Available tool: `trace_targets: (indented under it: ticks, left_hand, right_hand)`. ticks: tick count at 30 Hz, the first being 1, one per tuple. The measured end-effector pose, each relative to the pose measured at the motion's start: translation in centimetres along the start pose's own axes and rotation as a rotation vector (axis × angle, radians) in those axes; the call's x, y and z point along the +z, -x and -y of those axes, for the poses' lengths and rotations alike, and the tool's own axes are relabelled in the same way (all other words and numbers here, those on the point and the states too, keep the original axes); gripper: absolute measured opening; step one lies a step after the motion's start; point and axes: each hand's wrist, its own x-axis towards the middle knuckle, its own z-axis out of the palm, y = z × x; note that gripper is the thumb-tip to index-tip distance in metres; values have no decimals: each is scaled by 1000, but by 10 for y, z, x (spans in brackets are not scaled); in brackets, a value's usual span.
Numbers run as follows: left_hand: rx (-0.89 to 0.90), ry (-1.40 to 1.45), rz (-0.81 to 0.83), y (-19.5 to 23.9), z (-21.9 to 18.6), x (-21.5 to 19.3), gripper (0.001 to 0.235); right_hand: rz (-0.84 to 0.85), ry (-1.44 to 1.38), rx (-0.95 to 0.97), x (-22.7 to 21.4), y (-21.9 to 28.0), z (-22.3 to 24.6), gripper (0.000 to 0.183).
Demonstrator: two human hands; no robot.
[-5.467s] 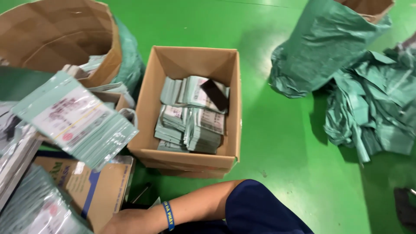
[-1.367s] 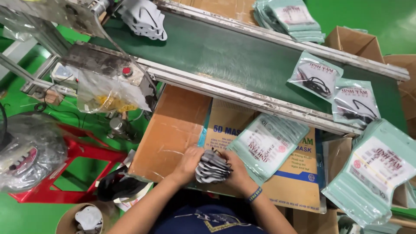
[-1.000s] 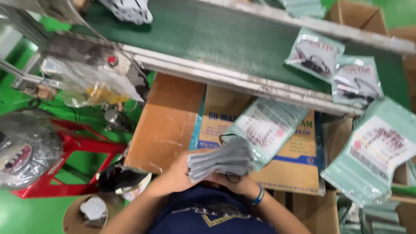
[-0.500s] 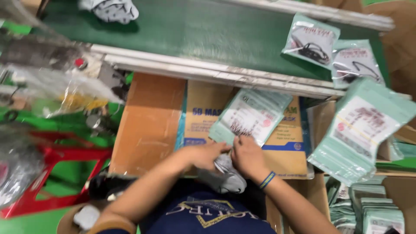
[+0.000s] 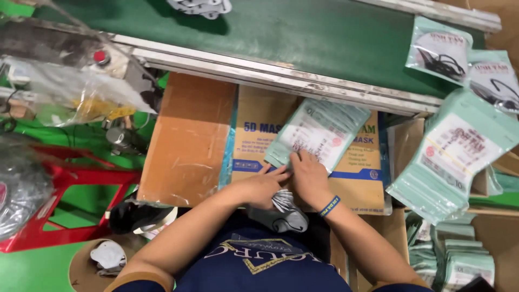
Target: Packing stacks of face masks into individual plastic packaging bags at a factory workstation.
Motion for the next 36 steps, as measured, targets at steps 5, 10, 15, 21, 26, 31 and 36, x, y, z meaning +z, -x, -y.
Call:
trace_targets:
  ticks: [5,10,15,21,26,31,36]
  left_hand:
    - [1,70,-20,-8,7,17,61]
    - [56,418,-106,32,-3,-38,47]
    - [104,852,-372,62,8,-72,34]
    - [-346,498,-542,36,11,-53,26]
    - [-44,1803,-894,13,-1,-6,36]
    - [-120,2138,-860,0,-6,43,33]
    - [-35,2412,-707,23,-27,50,37]
  right_hand:
    - [-177,8,27,-24,-8,17,37]
    - [-238,-319,88,-59,-8,-2,20]
    - [41,-651,265,-99,-6,-7,21]
    - [-52,-539,102,-68,-3,33,32]
    - [-341,-281,-11,-49,7,70,64]
    - [-260,-432,-146,-37,25,82,65]
    - [-94,-617,-160,-54,50,67,40]
